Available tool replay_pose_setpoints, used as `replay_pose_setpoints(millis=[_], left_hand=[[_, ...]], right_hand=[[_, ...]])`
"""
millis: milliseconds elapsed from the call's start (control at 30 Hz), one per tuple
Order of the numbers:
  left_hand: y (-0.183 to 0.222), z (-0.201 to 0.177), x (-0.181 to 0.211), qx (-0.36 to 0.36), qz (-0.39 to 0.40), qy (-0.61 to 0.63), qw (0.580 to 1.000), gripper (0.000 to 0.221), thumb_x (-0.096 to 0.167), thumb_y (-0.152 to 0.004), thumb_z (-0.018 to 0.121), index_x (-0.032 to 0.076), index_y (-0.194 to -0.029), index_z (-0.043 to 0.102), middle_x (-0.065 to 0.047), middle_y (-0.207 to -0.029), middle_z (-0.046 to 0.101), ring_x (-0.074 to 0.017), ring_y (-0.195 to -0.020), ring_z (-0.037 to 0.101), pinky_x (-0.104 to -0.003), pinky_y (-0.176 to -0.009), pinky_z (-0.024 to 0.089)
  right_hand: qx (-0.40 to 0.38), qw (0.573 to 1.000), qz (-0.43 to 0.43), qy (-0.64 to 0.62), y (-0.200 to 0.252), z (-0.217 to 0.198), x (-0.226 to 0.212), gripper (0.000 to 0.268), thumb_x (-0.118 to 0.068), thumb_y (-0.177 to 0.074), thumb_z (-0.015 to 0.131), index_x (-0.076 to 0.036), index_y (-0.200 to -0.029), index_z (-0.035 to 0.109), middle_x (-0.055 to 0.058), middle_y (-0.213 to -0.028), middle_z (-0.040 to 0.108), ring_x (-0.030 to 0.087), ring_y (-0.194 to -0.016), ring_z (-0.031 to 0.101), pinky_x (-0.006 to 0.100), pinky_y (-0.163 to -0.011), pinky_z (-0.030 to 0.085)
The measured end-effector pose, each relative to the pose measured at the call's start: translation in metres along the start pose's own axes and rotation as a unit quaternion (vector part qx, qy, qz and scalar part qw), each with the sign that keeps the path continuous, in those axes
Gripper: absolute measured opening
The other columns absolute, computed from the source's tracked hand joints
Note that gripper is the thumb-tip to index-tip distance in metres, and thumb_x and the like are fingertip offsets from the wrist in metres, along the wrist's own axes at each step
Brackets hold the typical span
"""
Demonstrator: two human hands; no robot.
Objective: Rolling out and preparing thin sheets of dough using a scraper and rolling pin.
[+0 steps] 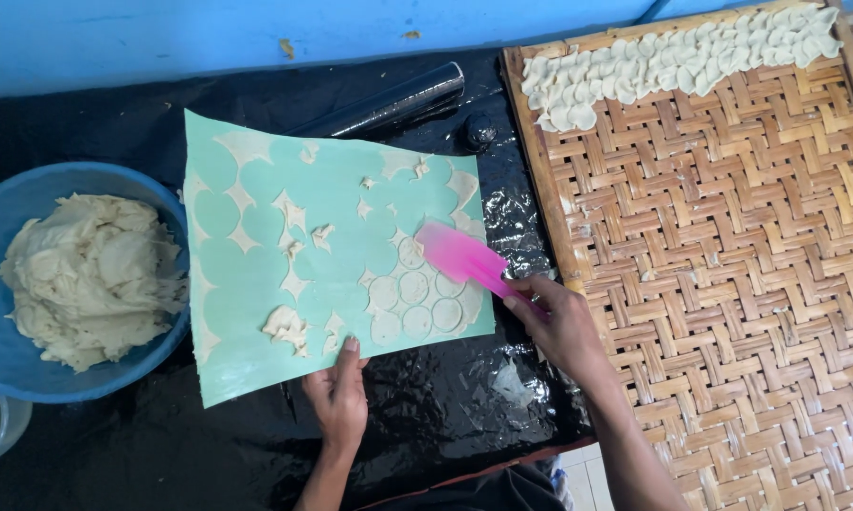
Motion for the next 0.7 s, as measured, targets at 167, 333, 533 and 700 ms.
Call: replay_pose_setpoints(millis=[167, 333, 533, 700], left_hand=[[0.001, 0.0, 0.001, 0.01, -0.007, -0.022, 1.0, 0.032, 0.001, -0.101, 0.059, -0.01, -0.131, 0.056, -0.016, -0.115, 0.069, -0.0154, -0.093, 0.068, -0.029, -0.073, 0.058], [0.0, 0.003, 0.005, 0.007, -0.008, -0.026, 1.0, 0.031, 0.002, -0.101, 0.059, -0.01, -0.13, 0.057, -0.015, -0.114, 0.07, -0.0146, -0.093, 0.068, -0.028, -0.071, 0.057], [-0.001, 0.003, 0.005, -0.001, -0.013, -0.031, 0.999, 0.026, 0.002, -0.102, 0.06, -0.01, -0.125, 0.061, -0.015, -0.109, 0.07, -0.0133, -0.089, 0.067, -0.027, -0.071, 0.056], [-0.001, -0.004, -0.004, -0.019, -0.001, -0.025, 1.0, 0.023, 0.0, -0.104, 0.059, -0.012, -0.123, 0.062, -0.016, -0.108, 0.07, -0.0146, -0.089, 0.067, -0.029, -0.072, 0.057]], right_hand=[[0.004, 1.0, -0.01, -0.01, -0.001, 0.001, 0.001, 0.026, -0.025, -0.092, 0.074, -0.006, -0.109, 0.074, 0.012, -0.09, 0.078, 0.019, -0.073, 0.074, 0.034, -0.066, 0.057], [-0.02, 0.999, 0.018, -0.02, -0.002, -0.001, 0.002, 0.027, -0.024, -0.091, 0.074, -0.007, -0.112, 0.074, 0.01, -0.083, 0.076, 0.015, -0.065, 0.068, 0.032, -0.062, 0.055], [-0.081, 0.978, 0.045, -0.187, 0.0, 0.006, 0.037, 0.022, -0.015, -0.093, 0.071, -0.003, -0.111, 0.073, 0.001, -0.081, 0.073, 0.005, -0.062, 0.061, 0.024, -0.055, 0.051], [-0.127, 0.95, 0.071, -0.277, 0.004, 0.004, 0.06, 0.023, -0.013, -0.095, 0.071, -0.004, -0.116, 0.074, -0.002, -0.073, 0.063, 0.004, -0.06, 0.055, 0.022, -0.049, 0.041]])
Point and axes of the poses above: each hand's wrist, its own y-axis away from the middle knuckle, its own z-axis out of the palm, x = y × z, the point moved 4 cm from there along -y, towards the middle knuckle
